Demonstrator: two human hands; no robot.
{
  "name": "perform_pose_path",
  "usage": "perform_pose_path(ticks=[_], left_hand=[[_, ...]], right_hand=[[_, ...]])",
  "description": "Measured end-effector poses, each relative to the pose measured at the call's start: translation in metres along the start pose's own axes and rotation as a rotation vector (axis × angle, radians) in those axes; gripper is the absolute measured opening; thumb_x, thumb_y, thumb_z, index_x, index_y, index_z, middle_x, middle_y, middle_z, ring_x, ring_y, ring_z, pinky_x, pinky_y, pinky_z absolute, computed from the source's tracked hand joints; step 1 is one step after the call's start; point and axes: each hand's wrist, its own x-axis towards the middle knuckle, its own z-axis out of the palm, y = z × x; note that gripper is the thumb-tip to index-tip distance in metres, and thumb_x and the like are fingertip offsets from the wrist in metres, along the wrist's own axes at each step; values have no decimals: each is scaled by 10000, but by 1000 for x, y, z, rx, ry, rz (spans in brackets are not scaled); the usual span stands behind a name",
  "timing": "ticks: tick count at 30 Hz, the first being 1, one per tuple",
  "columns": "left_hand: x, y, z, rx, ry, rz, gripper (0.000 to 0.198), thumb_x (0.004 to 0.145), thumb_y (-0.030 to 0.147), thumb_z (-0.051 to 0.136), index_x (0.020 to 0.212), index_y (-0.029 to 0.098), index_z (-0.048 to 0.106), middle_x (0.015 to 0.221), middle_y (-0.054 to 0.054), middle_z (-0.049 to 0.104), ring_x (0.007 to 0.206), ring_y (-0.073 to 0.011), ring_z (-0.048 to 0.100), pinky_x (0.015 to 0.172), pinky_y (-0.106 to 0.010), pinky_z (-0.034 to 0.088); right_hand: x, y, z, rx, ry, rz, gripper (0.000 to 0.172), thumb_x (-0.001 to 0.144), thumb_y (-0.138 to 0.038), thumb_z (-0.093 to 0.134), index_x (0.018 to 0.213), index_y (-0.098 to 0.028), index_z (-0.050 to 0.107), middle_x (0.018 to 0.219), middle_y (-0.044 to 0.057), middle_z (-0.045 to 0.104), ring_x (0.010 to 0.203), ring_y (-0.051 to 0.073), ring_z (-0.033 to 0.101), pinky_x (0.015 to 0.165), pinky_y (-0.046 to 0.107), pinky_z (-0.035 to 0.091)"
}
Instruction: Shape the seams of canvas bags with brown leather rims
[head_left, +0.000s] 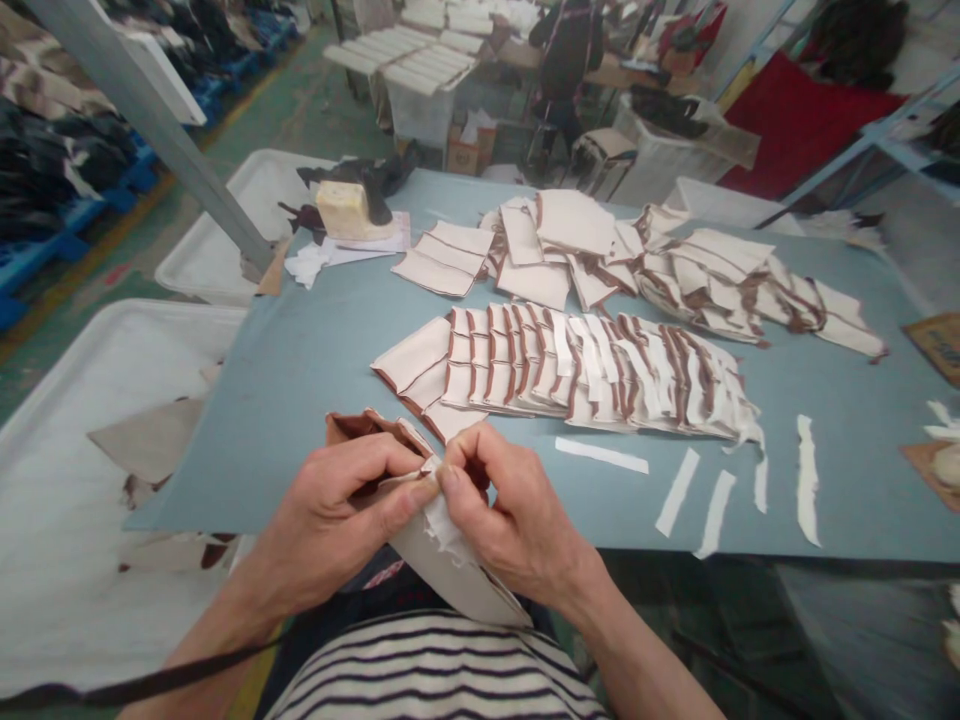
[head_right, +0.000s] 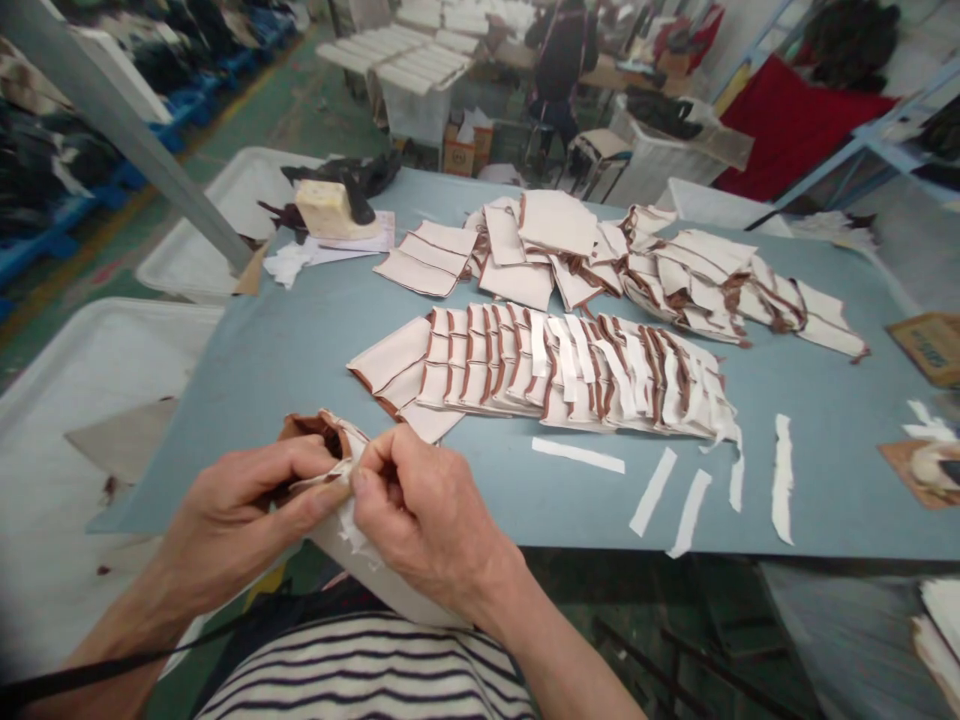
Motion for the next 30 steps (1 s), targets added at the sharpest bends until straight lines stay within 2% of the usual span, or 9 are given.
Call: perform_pose_path(ticks=[3,8,12,16,18,21,26,28,30], left_hand=[[-1,-5,2,-32,-19,-27,221,969,207,706,753,198,748,629,72,668,514,-65,503,481,-137,369],[-9,-13,1,-65,-104,-71,215,1013,228,643,839,190,763,737,27,753,625,-108,640,581,-156,474],[-15,-13,1,-35,-129,-87,278,1069,296,602,853,189,740,749,5,743,634,-133,633,610,-195,496],[-16,-9,7,-6,-112,-42,294,1083,267,563,845,198,721,711,14,699,609,-138,597,670,-228,523],[-17,-9,12,38,-75,-40,285,1083,260,553,870,196,731,710,11,706,612,-147,605,673,-241,521],[-19,-12,17,75,-19,-48,281,1075,234,548,865,191,730,708,20,706,599,-136,591,626,-230,483],[-19,-20,19,21,32,-32,345,1094,296,551,784,191,660,643,53,609,571,-115,510,588,-221,420],[-16,-18,18,3,47,-22,390,1115,357,550,781,186,659,631,54,583,560,-113,491,573,-225,403],[-12,-13,15,-23,27,-11,442,1129,425,545,783,180,669,646,38,605,569,-117,514,562,-228,399]], right_hand=[[1,1,2,-12,28,10,105,911,-253,540,815,-238,500,663,-60,513,576,114,448,562,250,331],[0,3,6,215,-19,217,218,944,-366,579,786,-246,490,636,-67,480,564,114,428,528,238,334],[-5,6,12,347,-9,299,288,928,-450,631,787,-246,483,640,-72,450,569,108,400,525,233,329],[-12,12,24,393,75,318,278,935,-460,616,823,-256,464,670,-70,437,585,120,399,542,247,345],[-15,15,32,417,128,325,234,944,-447,610,901,-257,480,697,-63,476,618,139,446,574,257,384],[-19,17,44,492,217,342,263,950,-481,625,996,-247,514,771,-39,532,692,158,498,653,274,443],[-19,12,58,776,215,402,316,929,-503,651,1012,-255,472,754,-60,497,629,137,426,582,247,397],[-16,12,60,767,244,396,288,927,-467,653,1002,-256,472,743,-69,492,616,127,415,579,240,392],[-11,19,60,708,201,367,277,927,-458,664,1010,-254,496,728,-73,499,603,126,422,573,243,396]])
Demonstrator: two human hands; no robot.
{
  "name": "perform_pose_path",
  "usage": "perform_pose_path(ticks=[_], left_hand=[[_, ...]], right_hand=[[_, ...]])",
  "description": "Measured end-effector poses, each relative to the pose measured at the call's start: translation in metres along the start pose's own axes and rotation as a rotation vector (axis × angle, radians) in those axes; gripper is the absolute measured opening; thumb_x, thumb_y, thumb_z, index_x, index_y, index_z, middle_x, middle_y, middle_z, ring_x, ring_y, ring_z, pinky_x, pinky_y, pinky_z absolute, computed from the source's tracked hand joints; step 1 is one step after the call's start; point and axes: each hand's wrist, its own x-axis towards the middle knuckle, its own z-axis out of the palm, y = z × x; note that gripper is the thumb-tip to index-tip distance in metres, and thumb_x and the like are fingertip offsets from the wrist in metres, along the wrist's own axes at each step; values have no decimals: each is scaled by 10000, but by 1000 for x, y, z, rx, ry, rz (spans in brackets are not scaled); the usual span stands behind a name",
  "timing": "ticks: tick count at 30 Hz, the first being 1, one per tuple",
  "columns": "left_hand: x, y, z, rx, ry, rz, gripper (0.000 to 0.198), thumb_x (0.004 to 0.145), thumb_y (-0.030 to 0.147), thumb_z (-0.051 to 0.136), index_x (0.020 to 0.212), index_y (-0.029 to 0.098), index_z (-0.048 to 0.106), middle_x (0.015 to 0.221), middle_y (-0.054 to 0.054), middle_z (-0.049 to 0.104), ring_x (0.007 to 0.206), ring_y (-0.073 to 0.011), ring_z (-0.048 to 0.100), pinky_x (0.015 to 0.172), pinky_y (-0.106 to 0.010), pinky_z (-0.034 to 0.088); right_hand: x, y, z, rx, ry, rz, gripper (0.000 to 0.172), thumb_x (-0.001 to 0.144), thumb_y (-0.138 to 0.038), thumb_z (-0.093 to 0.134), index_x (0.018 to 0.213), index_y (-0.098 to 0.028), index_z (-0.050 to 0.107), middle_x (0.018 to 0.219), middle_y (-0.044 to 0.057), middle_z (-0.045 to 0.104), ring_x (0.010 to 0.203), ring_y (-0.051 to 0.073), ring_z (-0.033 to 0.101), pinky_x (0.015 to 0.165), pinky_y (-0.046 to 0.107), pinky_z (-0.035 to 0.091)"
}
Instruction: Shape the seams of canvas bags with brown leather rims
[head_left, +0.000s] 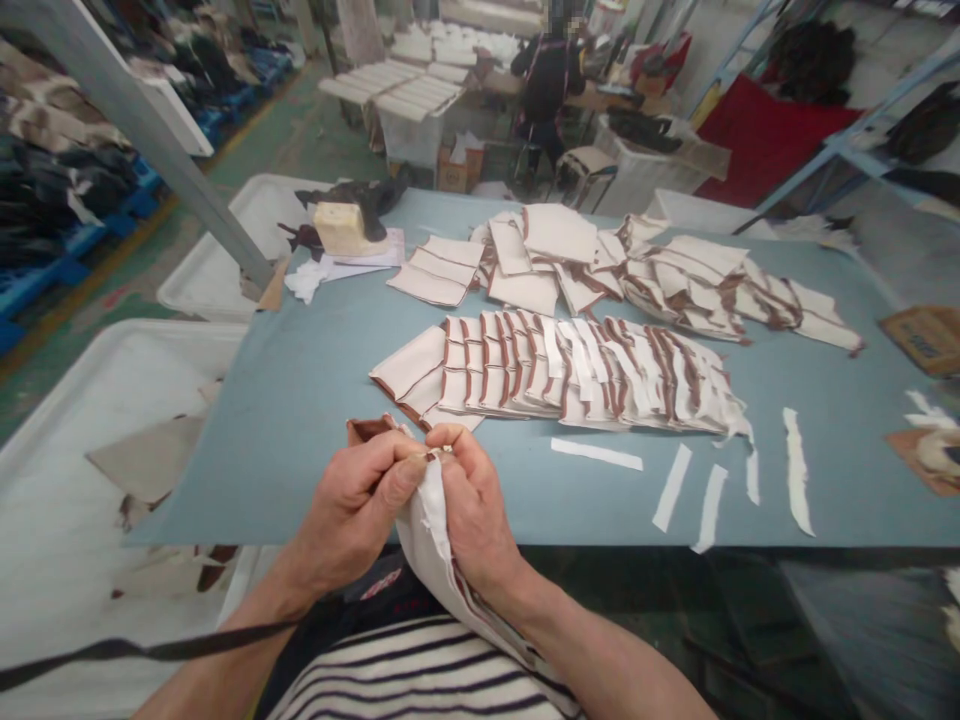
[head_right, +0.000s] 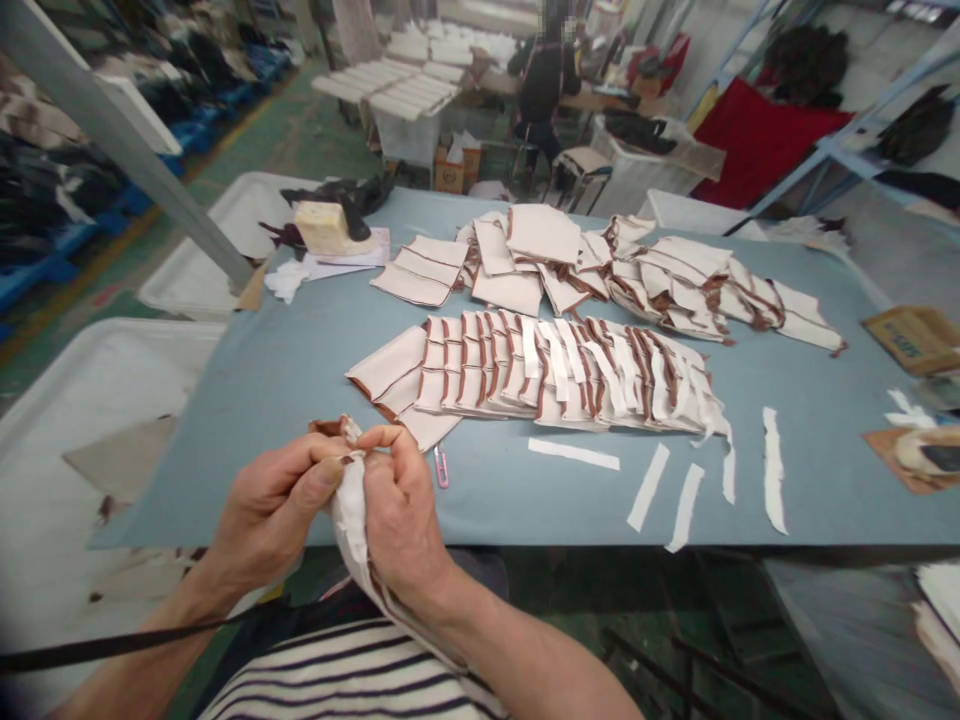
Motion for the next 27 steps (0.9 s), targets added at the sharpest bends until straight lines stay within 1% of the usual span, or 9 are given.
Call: perform_pose_path(ticks=[2,5,7,9,11,13,16,20,27], left_hand=[[6,6,-6,-28,-60,9,473,1129,466,549,781,176,684,690,9,666,604,-129,564,581,-233,426],[14,13,-18,-34,-157,20,416,1120,425,568,831,177,735,753,-17,733,652,-145,615,618,-234,463],[18,16,-27,-13,-201,44,342,1109,356,576,881,186,767,763,-12,746,661,-145,631,623,-224,470],[22,21,-34,24,-238,77,301,1094,300,575,903,195,783,753,-6,754,643,-142,637,616,-218,473],[25,28,-41,61,-270,115,277,1081,261,572,927,205,795,755,-2,769,645,-145,663,619,-214,483],[27,35,-45,92,-290,165,247,1072,229,574,986,221,806,803,0,801,683,-151,706,637,-209,500],[27,46,-51,154,-292,233,217,1069,204,589,1026,244,798,872,18,827,726,-138,747,654,-188,507],[22,51,-52,218,-243,282,182,1077,205,620,1001,270,773,822,61,807,691,-104,745,660,-158,498],[10,47,-52,348,-157,302,141,1061,255,652,1041,279,790,818,29,824,647,-143,754,690,-188,560]], right_hand=[[12,3,-10,-115,-30,-54,305,913,-477,704,1026,-248,538,686,-81,505,571,129,432,550,251,394],[28,-7,-34,-240,123,-216,319,941,-511,702,1048,-238,576,637,-90,502,546,135,440,548,260,394],[30,-26,-46,-277,181,-377,281,1003,-506,634,1067,-235,594,719,-44,609,646,160,563,656,289,485],[25,-53,-50,-392,56,-588,249,1048,-461,586,1111,-228,649,962,52,754,922,215,709,885,367,560],[18,-79,-46,-547,-160,-731,264,1045,-440,610,1183,-233,695,1188,103,784,1146,260,720,1036,425,543],[15,-98,-38,-667,-342,-808,284,1005,-463,666,1178,-242,706,1161,93,795,1095,264,726,1035,442,541],[20,-111,-29,-844,-479,-904,286,930,-523,735,986,-246,694,848,27,744,795,220,660,882,407,522],[24,-114,-28,-1005,-541,-788,395,915,-561,775,784,-232,599,668,-50,564,607,136,489,623,294,324],[13,-123,-26,-925,-663,-522,359,884,-394,700,668,-229,466,602,-82,404,538,98,386,535,260,232]])
